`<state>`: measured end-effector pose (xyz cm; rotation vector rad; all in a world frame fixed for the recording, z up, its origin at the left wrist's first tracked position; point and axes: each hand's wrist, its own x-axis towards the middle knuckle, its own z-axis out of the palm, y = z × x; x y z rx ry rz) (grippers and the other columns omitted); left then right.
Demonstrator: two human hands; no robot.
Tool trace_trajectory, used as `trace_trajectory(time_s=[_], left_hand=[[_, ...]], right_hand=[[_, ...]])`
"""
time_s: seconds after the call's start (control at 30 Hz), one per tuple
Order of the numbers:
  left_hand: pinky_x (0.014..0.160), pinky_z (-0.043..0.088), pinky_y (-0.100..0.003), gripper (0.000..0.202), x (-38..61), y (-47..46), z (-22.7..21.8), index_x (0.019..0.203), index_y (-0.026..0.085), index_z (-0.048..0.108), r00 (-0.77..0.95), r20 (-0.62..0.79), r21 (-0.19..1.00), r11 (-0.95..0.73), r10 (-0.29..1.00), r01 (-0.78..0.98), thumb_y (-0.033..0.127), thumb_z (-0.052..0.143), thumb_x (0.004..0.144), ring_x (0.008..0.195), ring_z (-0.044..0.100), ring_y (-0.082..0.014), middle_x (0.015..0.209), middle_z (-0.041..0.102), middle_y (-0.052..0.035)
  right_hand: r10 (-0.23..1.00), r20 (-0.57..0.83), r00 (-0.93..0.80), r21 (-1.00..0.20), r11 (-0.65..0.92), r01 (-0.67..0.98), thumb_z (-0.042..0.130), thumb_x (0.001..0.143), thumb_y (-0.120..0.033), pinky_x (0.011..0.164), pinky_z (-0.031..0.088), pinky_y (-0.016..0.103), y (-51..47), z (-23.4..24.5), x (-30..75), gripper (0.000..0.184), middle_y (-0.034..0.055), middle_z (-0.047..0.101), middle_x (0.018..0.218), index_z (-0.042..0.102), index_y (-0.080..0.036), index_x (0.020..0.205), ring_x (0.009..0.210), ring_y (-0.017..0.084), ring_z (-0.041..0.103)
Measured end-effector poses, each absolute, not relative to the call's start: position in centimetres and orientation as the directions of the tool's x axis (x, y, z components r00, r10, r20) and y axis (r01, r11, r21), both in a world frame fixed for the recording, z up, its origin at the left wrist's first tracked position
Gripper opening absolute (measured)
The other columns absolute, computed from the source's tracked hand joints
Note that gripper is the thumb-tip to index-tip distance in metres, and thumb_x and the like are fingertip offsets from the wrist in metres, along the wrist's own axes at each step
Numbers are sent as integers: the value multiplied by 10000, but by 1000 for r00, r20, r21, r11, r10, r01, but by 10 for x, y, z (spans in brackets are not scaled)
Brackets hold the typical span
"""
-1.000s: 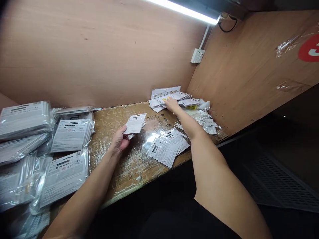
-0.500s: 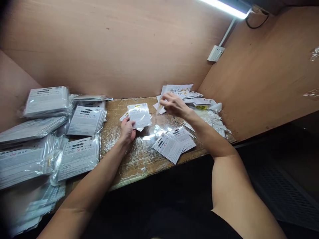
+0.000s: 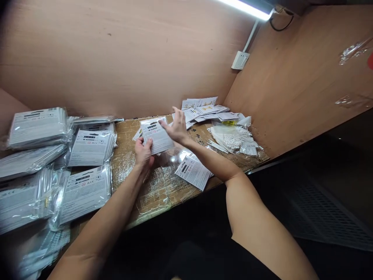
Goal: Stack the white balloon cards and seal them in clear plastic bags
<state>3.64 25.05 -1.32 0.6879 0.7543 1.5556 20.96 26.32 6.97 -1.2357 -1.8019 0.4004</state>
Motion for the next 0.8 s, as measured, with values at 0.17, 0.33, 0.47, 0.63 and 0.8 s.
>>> trace_trajectory(time_s=[0.17,0.33,0.47,0.63,0.8], left_hand=[[962,611,-370,453,25,251,-5,1242,234,654,-22,394,890,-387,919,-239,372,861,864,1000,725,-214,1207,739,-82],[1159,558,-500,966,12,256,2,1662,299,346,-52,467,853,-465,883,-235,378,866,852,1248,710,-291,1496,627,-151],[1279,453,-573,847,14,265,-11,1561,246,464,100,418,902,-400,903,-160,403,855,825,1357,654,-346,1433,660,-155],[1290,453,-529,844,25,254,-12,1543,232,497,-83,382,894,-391,920,-219,548,875,858,1472,594,-358,1543,581,-200],[1213,531,-462,777,40,229,3,1367,222,670,35,248,775,-177,968,-606,686,916,794,1367,696,-332,1365,741,-153]], right_hand=[[966,170,-194,-983,180,34,861,832,-686,1137,600,523,256,56,227,653,113,798,1229,668,-224,1250,1173,295,735],[936,310,-167,-947,319,33,902,807,-460,1166,577,499,259,24,237,575,64,781,1256,624,-251,1265,1193,258,722],[910,207,-359,-940,287,185,844,808,-408,1110,594,519,265,11,235,598,100,761,1245,601,-204,1314,1181,282,708],[886,416,-205,-745,462,482,626,1032,-370,1062,576,506,260,35,207,377,138,730,1270,574,-194,1361,1180,305,677],[796,408,-447,-234,565,791,639,1016,-236,1084,516,569,230,55,168,429,220,656,1375,619,-137,1433,1253,367,566]])
